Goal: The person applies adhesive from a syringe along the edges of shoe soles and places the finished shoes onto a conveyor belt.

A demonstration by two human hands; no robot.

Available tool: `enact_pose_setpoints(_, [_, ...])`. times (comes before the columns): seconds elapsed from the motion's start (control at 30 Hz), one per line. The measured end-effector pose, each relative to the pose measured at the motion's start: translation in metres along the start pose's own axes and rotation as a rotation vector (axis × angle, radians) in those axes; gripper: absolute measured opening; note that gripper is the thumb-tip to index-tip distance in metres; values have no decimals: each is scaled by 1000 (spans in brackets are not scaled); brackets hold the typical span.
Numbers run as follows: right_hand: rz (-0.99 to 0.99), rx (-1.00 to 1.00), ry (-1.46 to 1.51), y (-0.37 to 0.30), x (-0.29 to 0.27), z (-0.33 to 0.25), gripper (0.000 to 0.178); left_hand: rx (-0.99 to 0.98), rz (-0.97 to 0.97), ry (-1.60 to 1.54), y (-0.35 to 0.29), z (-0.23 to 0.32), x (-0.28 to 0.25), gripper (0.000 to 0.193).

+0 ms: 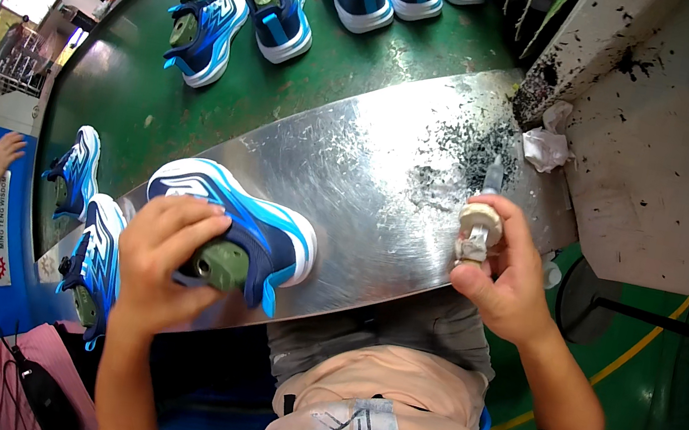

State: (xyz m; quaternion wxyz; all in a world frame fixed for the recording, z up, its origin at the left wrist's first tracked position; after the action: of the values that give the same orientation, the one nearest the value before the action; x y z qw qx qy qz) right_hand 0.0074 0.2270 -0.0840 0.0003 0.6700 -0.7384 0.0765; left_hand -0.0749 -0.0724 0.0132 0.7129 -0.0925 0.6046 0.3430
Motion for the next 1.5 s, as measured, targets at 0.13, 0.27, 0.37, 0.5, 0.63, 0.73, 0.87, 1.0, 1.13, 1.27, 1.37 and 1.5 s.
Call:
enact_pose_setpoints(0.13, [-147,20,-147,-12,21,-2,76,-94,82,113,-17,23,-5,51])
enact_pose_setpoints(0.27, [-119,-19,-89,-8,27,0,78,-91,77,93,-15,18,-5,52])
enact_pose_setpoints(0.37, [-66,56,-76,-5,27,7,80,-74,52,61,-4,14,-2,51])
enact_pose_setpoints(0.5, [-71,39,-152,-10,26,1,78,-87,31,2,-6,8,-4,56])
enact_pose_setpoints(0.63, [-53,10,-200,-9,20,0,78,-91,50,6,-8,10,-4,56])
enact_pose_setpoints(0.73, [-52,6,-177,-11,23,-1,77,-96,57,-3,-7,8,-3,55])
enact_pose_setpoints(0.87, [8,-25,-186,-10,23,1,76,-88,70,-3,-7,9,-4,52])
enact_pose_setpoints(1.0, [-117,49,-274,-19,26,4,76,-67,89,25,-21,21,-5,50])
enact_pose_setpoints(1.13, [-75,-20,-296,-17,24,2,75,-69,134,96,-44,39,-2,44])
enact_pose_setpoints(1.27, [-116,60,-299,-19,30,-2,76,-84,153,106,-46,39,1,42])
enact_pose_setpoints(1.37, [-69,63,-273,-14,27,-4,74,-87,157,73,-40,37,2,38])
enact_pose_setpoints(1.5, [-84,98,-302,-14,31,-11,73,-100,173,75,-42,36,-3,30])
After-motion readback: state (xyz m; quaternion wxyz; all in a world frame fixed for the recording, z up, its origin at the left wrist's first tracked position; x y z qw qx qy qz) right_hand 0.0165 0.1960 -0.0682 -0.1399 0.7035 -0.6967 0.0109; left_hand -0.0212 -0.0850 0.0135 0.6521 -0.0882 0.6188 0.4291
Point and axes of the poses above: each hand's wrist, its own y-axis towards the middle knuckle, its own x-axis out of the palm, z = x × y, the point moved 4 cm from there along y, towards the middle knuckle, and after that the axes turned 4 degrees about x, right-handed, at the moved point
